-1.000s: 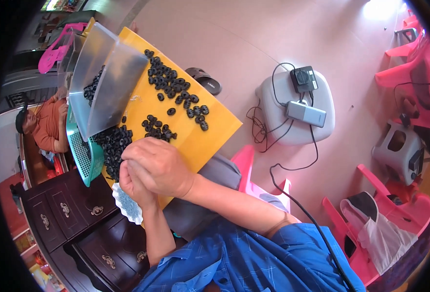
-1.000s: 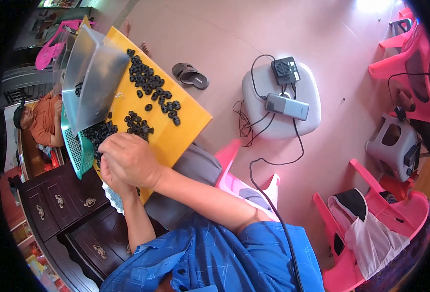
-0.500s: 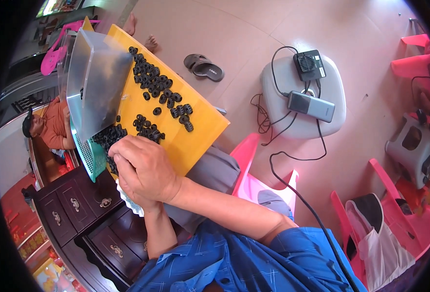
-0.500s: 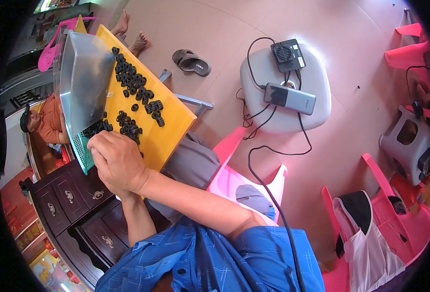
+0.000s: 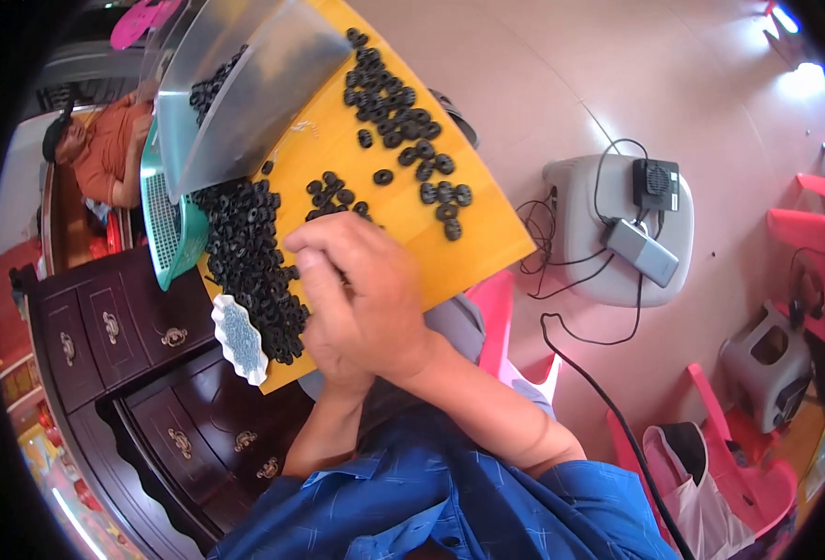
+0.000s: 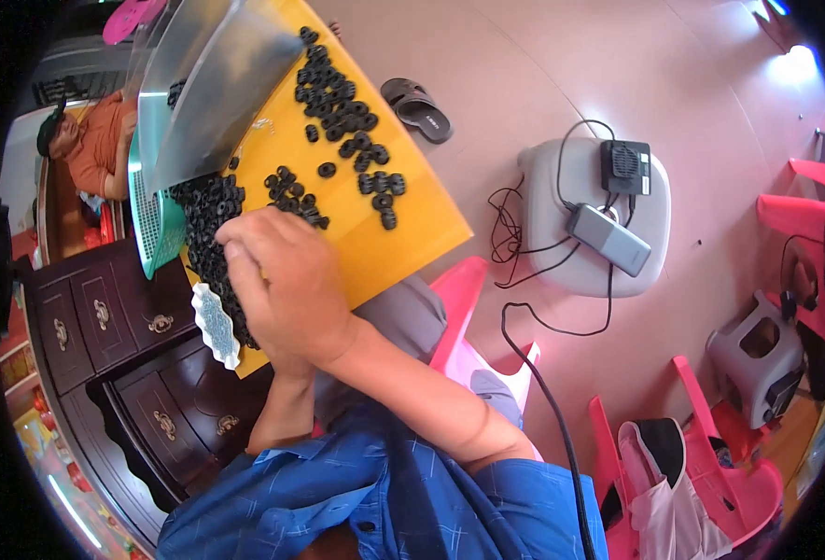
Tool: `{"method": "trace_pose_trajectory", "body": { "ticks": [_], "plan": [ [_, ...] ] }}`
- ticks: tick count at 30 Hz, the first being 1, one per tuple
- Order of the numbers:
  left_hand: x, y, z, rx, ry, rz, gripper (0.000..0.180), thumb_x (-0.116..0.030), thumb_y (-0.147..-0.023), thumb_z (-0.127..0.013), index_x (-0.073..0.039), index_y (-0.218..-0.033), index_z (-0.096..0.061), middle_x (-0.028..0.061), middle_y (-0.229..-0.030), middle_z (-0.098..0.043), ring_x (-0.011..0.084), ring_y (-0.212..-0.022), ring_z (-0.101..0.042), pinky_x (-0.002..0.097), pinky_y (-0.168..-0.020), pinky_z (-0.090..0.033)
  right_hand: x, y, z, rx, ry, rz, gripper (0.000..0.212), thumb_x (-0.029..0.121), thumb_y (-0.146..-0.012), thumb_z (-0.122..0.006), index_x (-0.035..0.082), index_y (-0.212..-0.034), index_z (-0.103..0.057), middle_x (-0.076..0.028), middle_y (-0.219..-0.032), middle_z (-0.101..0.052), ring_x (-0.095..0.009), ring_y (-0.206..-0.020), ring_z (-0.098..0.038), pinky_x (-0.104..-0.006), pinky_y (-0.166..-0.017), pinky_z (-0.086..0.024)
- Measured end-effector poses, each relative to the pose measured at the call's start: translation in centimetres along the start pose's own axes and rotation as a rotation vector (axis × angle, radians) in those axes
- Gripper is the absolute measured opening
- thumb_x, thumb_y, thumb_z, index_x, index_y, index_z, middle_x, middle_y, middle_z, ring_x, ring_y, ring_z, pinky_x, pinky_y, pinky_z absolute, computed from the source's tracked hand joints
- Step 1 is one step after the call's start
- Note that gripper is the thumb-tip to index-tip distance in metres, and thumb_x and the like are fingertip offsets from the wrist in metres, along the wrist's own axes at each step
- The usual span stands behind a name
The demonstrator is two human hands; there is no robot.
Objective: Sorting small black plastic components on a table into a tray and a plate.
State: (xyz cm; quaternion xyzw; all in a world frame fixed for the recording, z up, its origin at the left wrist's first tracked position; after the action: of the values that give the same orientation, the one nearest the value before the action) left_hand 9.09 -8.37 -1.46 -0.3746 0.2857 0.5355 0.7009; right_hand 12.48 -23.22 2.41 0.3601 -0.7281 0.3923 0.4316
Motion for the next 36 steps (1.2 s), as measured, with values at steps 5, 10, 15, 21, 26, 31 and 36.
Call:
{"method": "trace_pose_trajectory", "body": {
  "ticks": [5,10,15,21,26,31,36],
  "plan": [
    [-0.3,0.3,-0.5,0.036,0.281,0.015,0.030,-0.026,-0.095,-0.062,0.004,-0.099,-0.066,0.0061,-0.080,-0.066,0.0152,-0.072,-0.064,0.0302,-0.067,-0.051,0.8,1.2,-0.6,0.172,0.108,0.052,0.011,0.001,-0.087,-0.059,0.001,-0.097,-0.065,-0.013,-0.085,-0.065,-0.030,-0.074,-0.064,-0.0346,-0.067,-0.050],
    [0.1,0.5,0.3,0.136,0.185,0.033,0.018,-0.013,-0.096,-0.057,0.003,-0.090,-0.064,0.0061,-0.071,-0.062,0.0119,-0.062,-0.059,0.0254,-0.056,-0.047,4.0,5.2,2.8,0.612,0.141,-0.153,0.012,0.001,-0.088,-0.059,0.001,-0.098,-0.065,-0.012,-0.086,-0.066,-0.030,-0.074,-0.065,-0.0343,-0.067,-0.051],
    [1.7,1.6,-0.5,0.163,0.310,0.159,0.012,-0.003,-0.095,-0.056,0.004,-0.089,-0.064,0.0049,-0.068,-0.060,0.0094,-0.058,-0.056,0.0233,-0.053,-0.043,2.1,8.8,4.5,0.859,-0.036,-0.663,0.008,0.009,-0.091,-0.058,0.004,-0.094,-0.065,-0.015,-0.083,-0.065,-0.035,-0.076,-0.065,-0.0405,-0.067,-0.051],
    [1.8,2.1,-0.6,0.123,0.287,0.172,0.008,-0.003,-0.094,-0.060,0.002,-0.092,-0.066,0.0032,-0.067,-0.059,0.0079,-0.058,-0.053,0.0229,-0.051,-0.041,0.4,8.2,1.2,0.711,-0.064,-0.433,0.008,0.008,-0.092,-0.060,0.004,-0.094,-0.066,-0.010,-0.077,-0.066,-0.024,-0.069,-0.065,-0.0338,-0.063,-0.049],
    [2.5,1.9,-0.9,0.112,0.310,0.351,0.008,-0.002,-0.095,-0.060,0.000,-0.091,-0.067,0.0015,-0.069,-0.059,0.0048,-0.058,-0.052,0.0201,-0.051,-0.041,-0.6,8.2,1.7,0.739,-0.207,-0.502,0.008,0.009,-0.091,-0.060,0.004,-0.094,-0.066,-0.012,-0.076,-0.065,-0.029,-0.068,-0.064,-0.0354,-0.061,-0.048],
    [1.8,1.1,-0.8,0.257,0.163,0.187,0.008,0.003,-0.089,-0.058,0.001,-0.090,-0.065,0.0080,-0.068,-0.062,0.0124,-0.055,-0.058,0.0246,-0.051,-0.043,-1.1,7.3,4.6,0.603,-0.076,-0.420,0.008,0.005,-0.089,-0.061,0.003,-0.094,-0.066,-0.013,-0.079,-0.064,-0.030,-0.067,-0.062,-0.0357,-0.062,-0.049],
    [1.3,0.3,-0.5,0.395,0.064,0.090,0.008,0.004,-0.085,-0.061,-0.002,-0.089,-0.065,0.0105,-0.071,-0.064,0.0233,-0.059,-0.062,0.0318,-0.054,-0.047,-1.9,4.4,7.5,0.517,0.200,-0.269,0.013,0.004,-0.082,-0.064,0.005,-0.094,-0.067,-0.010,-0.075,-0.063,-0.028,-0.065,-0.062,-0.0370,-0.059,-0.048]
  ]
}}
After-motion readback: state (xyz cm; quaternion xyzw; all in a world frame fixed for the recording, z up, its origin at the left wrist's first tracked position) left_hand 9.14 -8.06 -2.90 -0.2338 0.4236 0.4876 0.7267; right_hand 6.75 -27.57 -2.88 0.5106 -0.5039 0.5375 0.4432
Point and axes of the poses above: each hand's wrist, its own y-axis away from the middle knuckle, its own z-axis out of the back of the hand, x = y × z, the point moved 4 cm from there along -y, towards the middle knuckle
